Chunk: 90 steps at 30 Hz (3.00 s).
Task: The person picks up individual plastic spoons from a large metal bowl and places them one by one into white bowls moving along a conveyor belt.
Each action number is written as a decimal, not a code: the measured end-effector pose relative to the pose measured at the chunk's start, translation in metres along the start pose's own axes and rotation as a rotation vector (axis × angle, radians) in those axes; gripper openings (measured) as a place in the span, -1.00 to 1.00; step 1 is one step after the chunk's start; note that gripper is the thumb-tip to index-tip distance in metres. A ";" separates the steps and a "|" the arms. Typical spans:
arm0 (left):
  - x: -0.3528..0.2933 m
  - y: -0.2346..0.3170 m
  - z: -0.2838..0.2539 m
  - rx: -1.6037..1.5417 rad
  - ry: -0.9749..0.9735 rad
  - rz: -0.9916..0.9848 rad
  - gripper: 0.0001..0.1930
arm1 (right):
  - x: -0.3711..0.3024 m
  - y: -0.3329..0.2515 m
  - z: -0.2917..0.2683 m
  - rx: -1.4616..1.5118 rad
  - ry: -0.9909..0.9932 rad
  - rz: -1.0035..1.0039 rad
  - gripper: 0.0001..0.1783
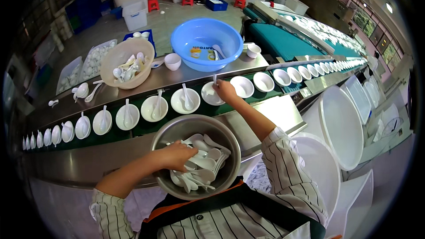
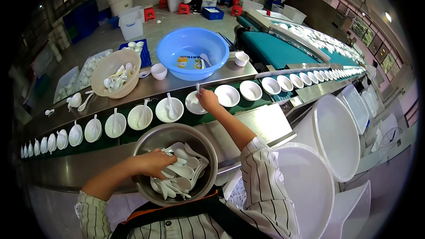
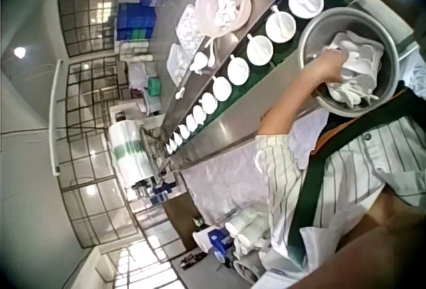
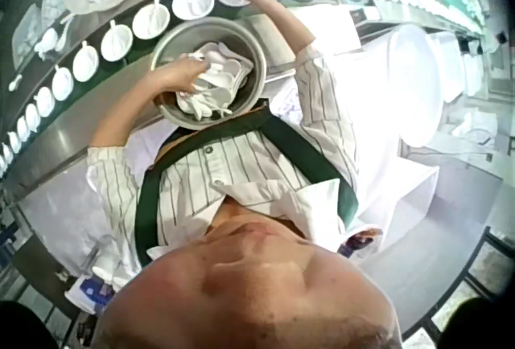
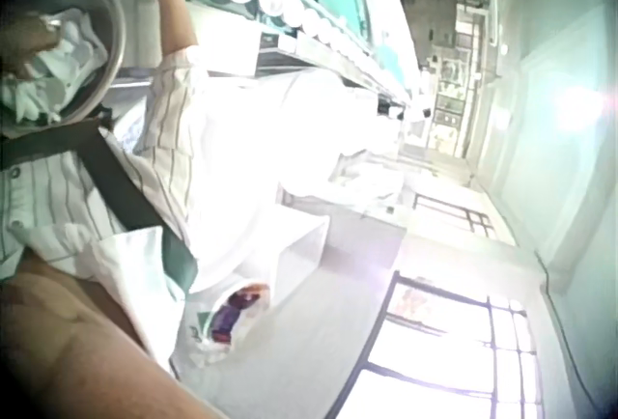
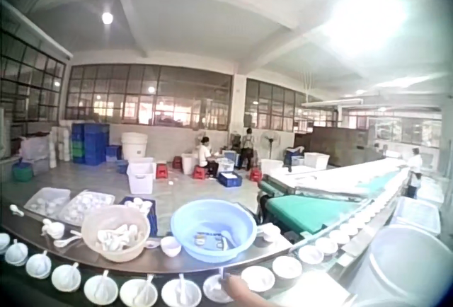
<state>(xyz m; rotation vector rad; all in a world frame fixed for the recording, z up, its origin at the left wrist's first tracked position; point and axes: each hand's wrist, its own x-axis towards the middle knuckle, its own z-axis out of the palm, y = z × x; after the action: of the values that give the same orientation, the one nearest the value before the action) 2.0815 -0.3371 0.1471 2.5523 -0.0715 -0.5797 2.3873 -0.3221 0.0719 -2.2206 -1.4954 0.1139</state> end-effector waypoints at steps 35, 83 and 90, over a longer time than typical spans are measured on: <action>-0.021 -0.051 -0.047 -1.403 0.797 -0.194 -0.74 | 0.020 -0.035 -0.010 0.278 0.248 0.151 -0.64; 0.026 -0.031 0.003 0.065 0.163 -0.226 -0.75 | 0.005 0.089 -0.043 -0.317 0.084 0.210 -0.58; 0.008 -0.017 -0.052 0.189 0.220 -0.230 -0.82 | -0.063 -0.101 -0.063 0.789 -0.663 -0.423 -0.58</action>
<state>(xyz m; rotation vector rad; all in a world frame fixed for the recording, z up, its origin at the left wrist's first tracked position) 2.1097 -0.2985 0.1755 2.8137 0.2595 -0.3869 2.2951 -0.3680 0.1584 -1.2457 -1.7744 1.1650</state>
